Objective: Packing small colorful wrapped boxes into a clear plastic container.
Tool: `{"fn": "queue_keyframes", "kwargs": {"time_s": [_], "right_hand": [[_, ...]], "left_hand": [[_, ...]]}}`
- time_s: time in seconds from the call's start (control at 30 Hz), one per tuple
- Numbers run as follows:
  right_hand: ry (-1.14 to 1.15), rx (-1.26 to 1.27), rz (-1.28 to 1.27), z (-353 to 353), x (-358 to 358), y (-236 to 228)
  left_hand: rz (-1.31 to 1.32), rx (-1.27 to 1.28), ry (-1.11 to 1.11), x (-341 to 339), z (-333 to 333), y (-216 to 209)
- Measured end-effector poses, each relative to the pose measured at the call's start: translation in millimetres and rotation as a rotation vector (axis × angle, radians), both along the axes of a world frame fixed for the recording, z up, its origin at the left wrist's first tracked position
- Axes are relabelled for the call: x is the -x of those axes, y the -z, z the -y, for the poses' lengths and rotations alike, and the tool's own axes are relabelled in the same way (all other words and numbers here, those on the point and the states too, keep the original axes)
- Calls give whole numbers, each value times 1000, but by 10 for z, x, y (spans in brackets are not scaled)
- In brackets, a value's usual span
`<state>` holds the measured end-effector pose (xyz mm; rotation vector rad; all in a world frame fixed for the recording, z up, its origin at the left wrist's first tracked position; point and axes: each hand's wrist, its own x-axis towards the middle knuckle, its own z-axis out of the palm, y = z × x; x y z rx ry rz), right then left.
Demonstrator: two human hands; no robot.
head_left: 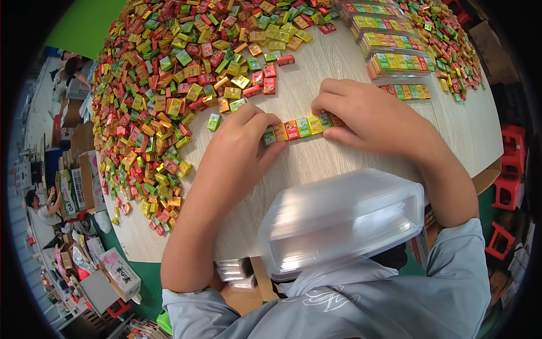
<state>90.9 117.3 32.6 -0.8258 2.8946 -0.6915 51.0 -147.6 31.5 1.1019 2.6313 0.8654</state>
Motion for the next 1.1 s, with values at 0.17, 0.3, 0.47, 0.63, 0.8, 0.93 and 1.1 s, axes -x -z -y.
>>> {"fn": "queue_keyframes", "kwargs": {"time_s": [0.17, 0.3, 0.47, 0.63, 0.8, 0.93, 1.1], "right_hand": [[-7, 13, -3, 6, 10, 7], [4, 3, 1, 9, 6, -2], [10, 3, 8, 12, 2, -11], [4, -1, 8, 10, 8, -6], [5, 0, 7, 16, 3, -12], [8, 2, -2, 14, 1, -7], [6, -4, 3, 20, 4, -17]], "left_hand": [[-55, -11, -32, -19, -30, 30], [-68, -1, -47, -20, -43, 19], [-7, 19, -80, -5, -52, 17], [2, -19, -55, 27, -37, 37], [30, -12, -64, 21, -47, 14], [57, -12, -65, 22, -61, 7], [14, -11, -64, 19, -46, 38]]}}
